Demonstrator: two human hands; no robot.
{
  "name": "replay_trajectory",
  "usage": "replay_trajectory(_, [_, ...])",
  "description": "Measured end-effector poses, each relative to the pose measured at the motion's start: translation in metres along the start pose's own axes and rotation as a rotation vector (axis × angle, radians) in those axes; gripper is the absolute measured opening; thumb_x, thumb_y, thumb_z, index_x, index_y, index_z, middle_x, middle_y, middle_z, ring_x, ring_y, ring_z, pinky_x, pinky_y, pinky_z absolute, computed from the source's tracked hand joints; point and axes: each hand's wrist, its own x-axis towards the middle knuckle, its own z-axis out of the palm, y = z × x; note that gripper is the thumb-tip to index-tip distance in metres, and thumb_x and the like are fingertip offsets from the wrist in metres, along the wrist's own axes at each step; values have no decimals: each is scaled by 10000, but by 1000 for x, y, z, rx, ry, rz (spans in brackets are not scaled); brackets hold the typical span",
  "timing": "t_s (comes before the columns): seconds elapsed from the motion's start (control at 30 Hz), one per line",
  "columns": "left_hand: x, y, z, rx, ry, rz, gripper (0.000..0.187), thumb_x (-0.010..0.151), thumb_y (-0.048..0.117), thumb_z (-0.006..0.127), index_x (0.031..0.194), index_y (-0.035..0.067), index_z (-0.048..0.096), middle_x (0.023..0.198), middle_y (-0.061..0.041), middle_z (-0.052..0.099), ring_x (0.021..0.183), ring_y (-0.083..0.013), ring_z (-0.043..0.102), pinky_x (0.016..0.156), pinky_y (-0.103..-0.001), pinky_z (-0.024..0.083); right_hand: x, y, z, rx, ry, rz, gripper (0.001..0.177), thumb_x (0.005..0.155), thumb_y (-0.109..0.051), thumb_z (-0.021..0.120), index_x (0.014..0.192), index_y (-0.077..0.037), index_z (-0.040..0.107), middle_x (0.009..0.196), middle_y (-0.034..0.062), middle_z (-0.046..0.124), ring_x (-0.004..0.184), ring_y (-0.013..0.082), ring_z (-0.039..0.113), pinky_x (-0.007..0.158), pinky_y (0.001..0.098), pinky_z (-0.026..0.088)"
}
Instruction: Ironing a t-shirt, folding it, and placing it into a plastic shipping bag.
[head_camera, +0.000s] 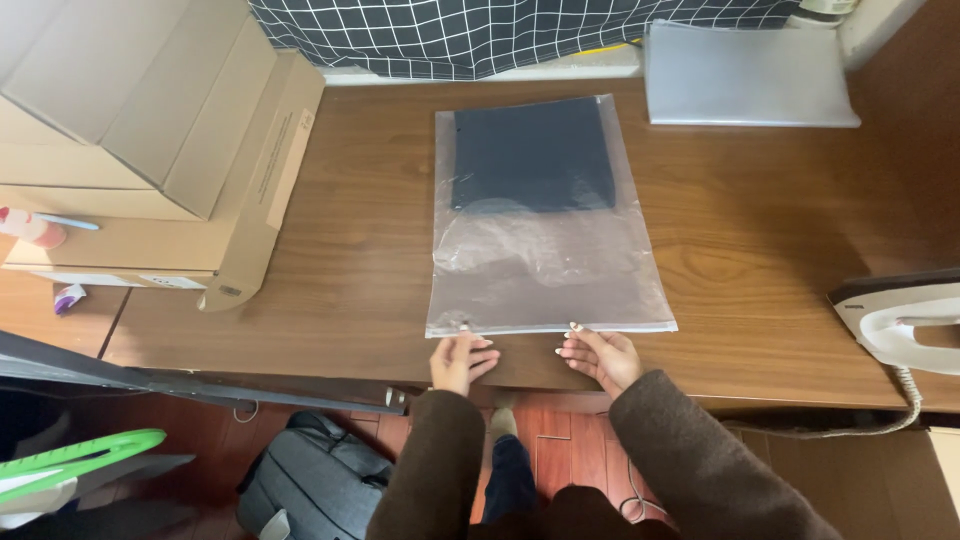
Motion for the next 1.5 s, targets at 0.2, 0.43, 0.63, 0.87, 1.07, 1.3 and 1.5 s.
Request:
replay_trajectory(0.2, [1,-22,35,125,-190,12,176,832,159,580,819,-16,572,740,-225,629,572,-281,643,542,-371,585,1,0,-2,35,-19,-1,260,807,-137,616,899,100,561,792,210,644,678,268,660,586,362,569])
replay_trajectory(0.43, [24,-42,38,93,-176,87,212,826,172,590,744,-23,582,640,-188,608,516,-244,627,500,-332,582,-16,-13,13,33,-6,2,250,821,-176,598,868,67,559,762,175,638,658,265,657,540,361,567])
replay_trajectory(0.63, [19,-42,44,81,-143,137,231,820,158,593,675,-20,572,577,-169,584,464,-213,598,460,-304,557,1,3,24,-47,-74,-1,299,821,-230,613,860,65,582,743,180,628,606,266,652,465,351,561])
replay_trajectory(0.87, [24,-57,45,-2,-155,83,303,827,218,580,648,-25,551,539,-183,546,413,-236,567,399,-328,526,21,19,22,-77,-68,-50,246,806,-199,628,793,46,604,662,119,602,546,195,621,421,264,526])
replay_trajectory(1.07, [26,-65,61,250,-259,54,311,790,279,640,631,18,582,495,-149,543,382,-197,546,382,-294,474,21,21,24,-69,-63,-64,243,793,-193,640,767,47,611,608,122,578,506,202,600,389,282,516])
replay_trajectory(1.3, [25,-68,72,327,-210,62,183,769,269,628,728,91,637,616,-48,564,538,-109,509,517,-234,452,26,24,24,-35,-30,-76,232,791,-180,610,671,15,575,520,97,491,428,194,537,359,292,486])
replay_trajectory(1.5, [21,-65,79,272,-225,97,175,799,238,594,697,95,598,552,-27,508,420,-78,441,379,-185,385,26,28,28,-41,-5,-127,263,814,-188,580,647,13,545,494,89,444,387,186,493,339,276,434])
